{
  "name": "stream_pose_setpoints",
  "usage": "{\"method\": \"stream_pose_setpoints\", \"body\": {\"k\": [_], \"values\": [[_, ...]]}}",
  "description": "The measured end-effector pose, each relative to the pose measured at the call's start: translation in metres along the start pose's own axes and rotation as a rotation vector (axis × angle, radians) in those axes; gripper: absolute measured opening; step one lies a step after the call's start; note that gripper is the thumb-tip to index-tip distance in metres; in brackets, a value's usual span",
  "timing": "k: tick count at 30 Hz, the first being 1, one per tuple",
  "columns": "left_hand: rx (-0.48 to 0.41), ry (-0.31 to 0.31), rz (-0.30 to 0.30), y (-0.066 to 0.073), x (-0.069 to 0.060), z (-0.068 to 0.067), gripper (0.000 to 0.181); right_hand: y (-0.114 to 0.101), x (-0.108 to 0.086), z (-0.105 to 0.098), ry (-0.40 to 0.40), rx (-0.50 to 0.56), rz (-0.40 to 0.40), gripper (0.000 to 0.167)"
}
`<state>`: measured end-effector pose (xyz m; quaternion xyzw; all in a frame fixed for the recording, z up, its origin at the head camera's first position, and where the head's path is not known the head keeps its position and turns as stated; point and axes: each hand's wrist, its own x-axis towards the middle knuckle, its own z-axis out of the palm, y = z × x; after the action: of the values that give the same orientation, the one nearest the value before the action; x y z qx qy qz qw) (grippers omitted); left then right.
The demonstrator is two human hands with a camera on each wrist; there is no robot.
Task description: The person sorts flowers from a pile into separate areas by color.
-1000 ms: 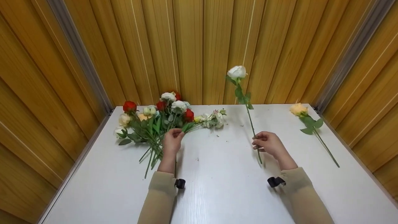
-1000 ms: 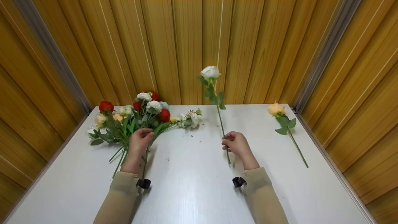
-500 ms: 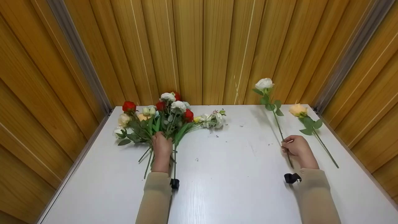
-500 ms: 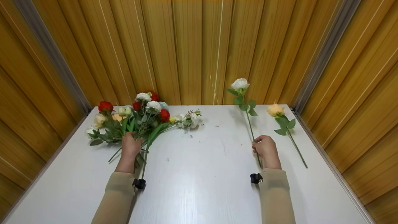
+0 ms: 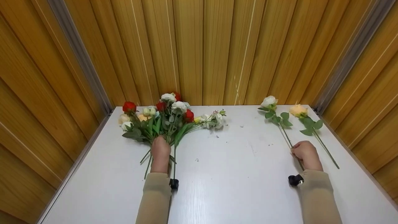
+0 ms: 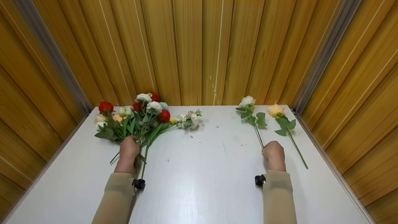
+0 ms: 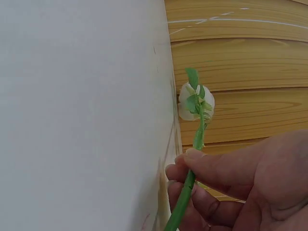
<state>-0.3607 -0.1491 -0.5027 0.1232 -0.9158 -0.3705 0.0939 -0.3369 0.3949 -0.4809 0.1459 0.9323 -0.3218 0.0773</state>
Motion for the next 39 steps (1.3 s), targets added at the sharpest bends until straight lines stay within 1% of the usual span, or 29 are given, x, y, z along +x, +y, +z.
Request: {"method": "stream_pose_setpoints", "body": {"k": [1, 2, 3, 4, 5, 8, 9, 11, 13, 15, 17, 21, 26, 32, 39], "values": [[-0.003, -0.002, 0.002, 0.000, 0.000, 0.000, 0.021, 0.001, 0.000, 0.000, 0.008, -0.030, -0.006, 0.027], [-0.014, -0.012, 0.003, 0.000, 0.000, -0.001, 0.020, 0.003, 0.001, 0.000, 0.015, -0.053, -0.013, 0.029], [-0.028, -0.027, 0.008, 0.001, 0.000, -0.001, 0.024, 0.003, 0.001, 0.001, 0.019, -0.061, -0.011, 0.029], [-0.047, -0.047, 0.010, 0.001, 0.001, -0.002, 0.027, 0.004, 0.001, 0.001, 0.021, -0.065, -0.008, 0.030], [-0.068, -0.069, 0.009, 0.002, 0.001, -0.003, 0.026, 0.004, 0.001, 0.001, 0.024, -0.065, -0.003, 0.030], [-0.164, -0.154, -0.022, 0.004, 0.000, -0.007, 0.020, 0.005, 0.001, 0.003, 0.034, -0.043, 0.011, 0.031], [-0.216, -0.187, -0.044, 0.005, 0.001, -0.008, 0.022, 0.005, 0.001, 0.003, 0.035, -0.033, 0.018, 0.031], [-0.342, -0.252, -0.101, 0.008, 0.001, -0.009, 0.036, 0.006, 0.001, 0.003, 0.042, -0.030, 0.018, 0.031], [-0.468, -0.300, -0.149, 0.010, 0.002, -0.009, 0.037, 0.007, 0.002, 0.004, 0.049, -0.032, 0.015, 0.031], [-0.582, -0.334, -0.183, 0.011, 0.003, -0.008, 0.037, 0.008, 0.003, 0.004, 0.055, -0.049, 0.005, 0.031], [-0.635, -0.354, -0.193, 0.012, 0.003, -0.007, 0.035, 0.009, 0.004, 0.004, 0.056, -0.064, -0.002, 0.031], [-0.656, -0.368, -0.200, 0.013, 0.003, -0.006, 0.035, 0.009, 0.005, 0.005, 0.057, -0.072, -0.012, 0.031], [-0.668, -0.370, -0.211, 0.015, 0.004, -0.007, 0.037, 0.009, 0.005, 0.006, 0.066, -0.065, -0.013, 0.031], [-0.719, -0.374, -0.230, 0.017, 0.005, -0.007, 0.035, 0.008, 0.004, 0.005, 0.072, -0.078, -0.024, 0.032], [-0.741, -0.356, -0.207, 0.018, 0.003, -0.007, 0.035, 0.008, 0.003, 0.006, 0.066, -0.086, -0.019, 0.033]]}}
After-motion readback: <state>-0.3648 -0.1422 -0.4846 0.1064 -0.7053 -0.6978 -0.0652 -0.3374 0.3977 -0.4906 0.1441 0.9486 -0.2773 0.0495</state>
